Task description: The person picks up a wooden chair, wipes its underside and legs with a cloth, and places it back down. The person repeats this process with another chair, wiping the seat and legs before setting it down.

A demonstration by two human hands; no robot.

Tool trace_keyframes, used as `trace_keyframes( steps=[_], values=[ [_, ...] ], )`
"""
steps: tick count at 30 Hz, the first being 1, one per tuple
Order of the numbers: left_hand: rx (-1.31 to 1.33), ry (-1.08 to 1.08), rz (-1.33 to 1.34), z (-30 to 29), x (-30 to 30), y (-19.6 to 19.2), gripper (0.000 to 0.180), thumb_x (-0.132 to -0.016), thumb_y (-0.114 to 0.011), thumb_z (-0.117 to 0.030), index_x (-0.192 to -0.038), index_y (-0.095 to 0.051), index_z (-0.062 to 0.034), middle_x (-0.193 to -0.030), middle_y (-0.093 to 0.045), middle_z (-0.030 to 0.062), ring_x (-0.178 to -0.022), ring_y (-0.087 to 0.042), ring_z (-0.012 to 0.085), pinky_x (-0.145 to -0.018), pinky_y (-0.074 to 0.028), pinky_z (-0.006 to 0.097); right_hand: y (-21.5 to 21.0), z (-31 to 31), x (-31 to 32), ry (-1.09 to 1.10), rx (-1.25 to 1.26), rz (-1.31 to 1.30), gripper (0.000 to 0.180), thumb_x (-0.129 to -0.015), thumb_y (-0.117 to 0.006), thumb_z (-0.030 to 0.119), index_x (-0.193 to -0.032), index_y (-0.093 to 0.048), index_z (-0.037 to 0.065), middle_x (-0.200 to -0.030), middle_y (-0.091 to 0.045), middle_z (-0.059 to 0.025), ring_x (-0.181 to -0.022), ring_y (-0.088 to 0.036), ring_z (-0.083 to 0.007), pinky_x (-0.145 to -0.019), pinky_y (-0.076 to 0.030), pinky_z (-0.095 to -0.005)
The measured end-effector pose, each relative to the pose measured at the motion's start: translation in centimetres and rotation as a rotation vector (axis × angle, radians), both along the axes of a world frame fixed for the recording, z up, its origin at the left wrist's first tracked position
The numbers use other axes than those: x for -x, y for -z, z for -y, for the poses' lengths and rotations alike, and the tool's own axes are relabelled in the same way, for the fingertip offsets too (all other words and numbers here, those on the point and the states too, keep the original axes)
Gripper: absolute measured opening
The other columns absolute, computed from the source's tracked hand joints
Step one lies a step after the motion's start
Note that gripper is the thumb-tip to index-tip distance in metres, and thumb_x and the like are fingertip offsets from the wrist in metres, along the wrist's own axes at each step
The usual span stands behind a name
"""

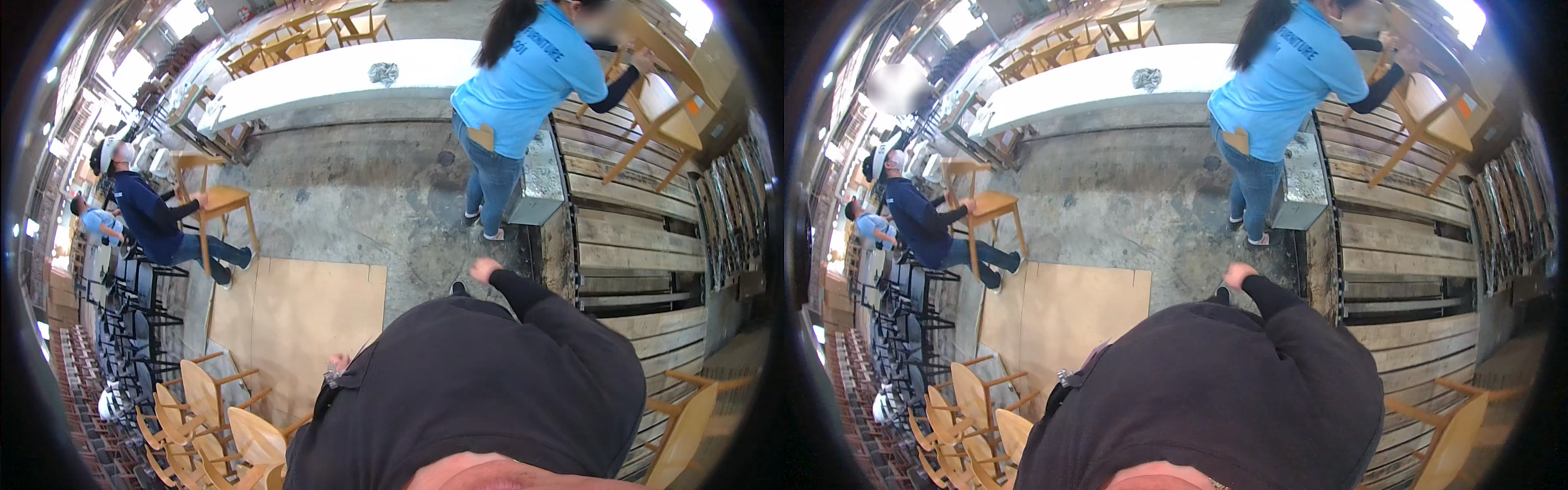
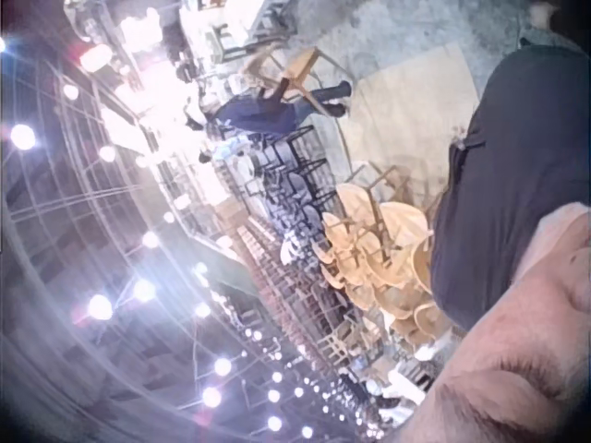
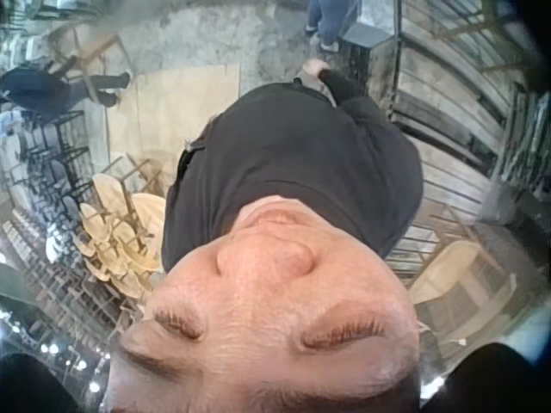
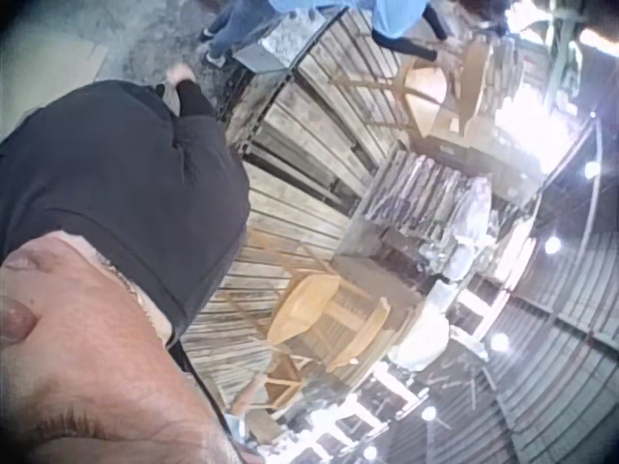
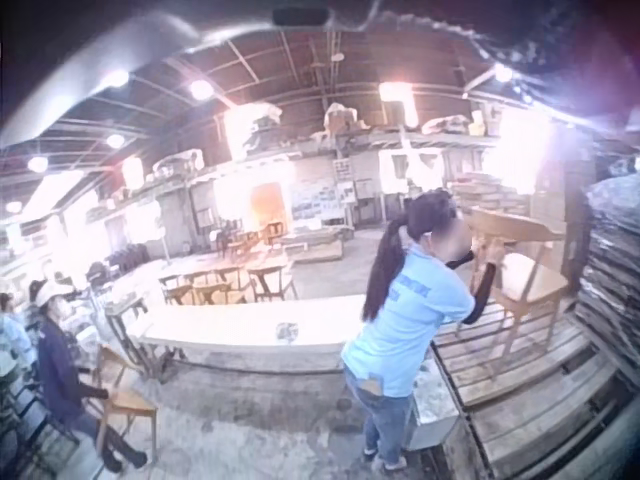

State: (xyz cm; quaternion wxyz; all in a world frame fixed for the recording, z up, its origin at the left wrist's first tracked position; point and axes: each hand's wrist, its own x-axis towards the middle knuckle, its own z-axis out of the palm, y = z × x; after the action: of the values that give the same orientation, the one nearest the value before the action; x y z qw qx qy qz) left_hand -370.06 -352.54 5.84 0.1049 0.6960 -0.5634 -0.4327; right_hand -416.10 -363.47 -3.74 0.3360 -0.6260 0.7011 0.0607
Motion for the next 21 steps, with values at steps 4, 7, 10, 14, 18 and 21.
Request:
trace_keyframes(
  steps=[4, 7, 10, 14, 18, 21],
  values=[
    [-0.333, -0.045, 0.131, 0.2, 1.3, 1.2, 0.045, -0.089, -0.052, -0.044, -0.085, -0.072, -0.0043, -0.069, -0.07, 0.013, -0.067, -0.068, 0.0239, -0.07, -0.052, 0.038, -9.7, 18.5, -8.9, -0.493, 0.425, 0.246, 0.03, -0.086, -0.05, 0.028, -0.082, -0.06, 0.0, -0.088, -0.065, -0.0217, -0.089, -0.062, -0.0409, -0.078, -0.048, -0.0509],
    [-0.397, -0.161, 0.08, 3.1, 2.7, 2.5, 0.045, -0.089, -0.052, -0.044, -0.084, -0.072, -0.0044, -0.07, -0.071, 0.0135, -0.068, -0.068, 0.0246, -0.07, -0.052, 0.039, -16.9, 28.0, -14.2, -0.827, 0.829, 0.361, 0.026, -0.088, -0.056, 0.03, -0.082, -0.057, 0.005, -0.083, -0.061, -0.0146, -0.085, -0.061, -0.0359, -0.074, -0.048, -0.0467],
    [-0.39, -0.255, 0.026, 7.0, 3.1, 3.3, 0.045, -0.089, -0.052, -0.045, -0.084, -0.073, -0.0046, -0.072, -0.071, 0.014, -0.068, -0.068, 0.0252, -0.071, -0.053, 0.039, -19.3, 34.6, -13.8, -1.123, 1.032, 0.194, 0.028, -0.088, -0.058, 0.036, -0.1, -0.061, 0.011, -0.112, -0.061, -0.01, -0.118, -0.051, -0.0291, -0.103, -0.038, -0.0466],
    [-0.352, -0.324, -0.031, 13.8, 1.8, 4.7, 0.045, -0.088, -0.053, -0.045, -0.084, -0.073, -0.0047, -0.073, -0.071, 0.0146, -0.068, -0.068, 0.0261, -0.071, -0.053, 0.04, -14.7, 38.9, -0.5, -1.102, 0.479, -0.464, 0.061, -0.09, -0.058, 0.042, -0.144, -0.043, 0.017, -0.153, -0.035, -0.0082, -0.146, -0.021, -0.0253, -0.12, -0.015, -0.0495],
    [-0.288, -0.359, -0.049, 22.5, -0.8, 4.8, 0.046, -0.088, -0.053, -0.046, -0.083, -0.073, -0.0049, -0.075, -0.071, 0.0152, -0.069, -0.068, 0.027, -0.072, -0.053, 0.041, -6.6, 38.7, 9.8, -0.551, -0.116, -0.492, 0.059, -0.089, -0.059, 0.043, -0.14, -0.047, 0.016, -0.148, -0.039, -0.0094, -0.141, -0.027, -0.0263, -0.115, -0.02, -0.0485],
    [-0.163, -0.362, -0.061, 31.4, -3.5, 4.0, 0.046, -0.088, -0.053, -0.046, -0.083, -0.073, -0.005, -0.077, -0.071, 0.0157, -0.069, -0.067, 0.0276, -0.072, -0.053, 0.041, -2.1, 39.9, 7.1, -0.375, -0.228, -0.299, 0.058, -0.087, -0.059, 0.044, -0.137, -0.049, 0.016, -0.144, -0.042, -0.0102, -0.136, -0.031, -0.0271, -0.112, -0.024, -0.0478]
  ],
)
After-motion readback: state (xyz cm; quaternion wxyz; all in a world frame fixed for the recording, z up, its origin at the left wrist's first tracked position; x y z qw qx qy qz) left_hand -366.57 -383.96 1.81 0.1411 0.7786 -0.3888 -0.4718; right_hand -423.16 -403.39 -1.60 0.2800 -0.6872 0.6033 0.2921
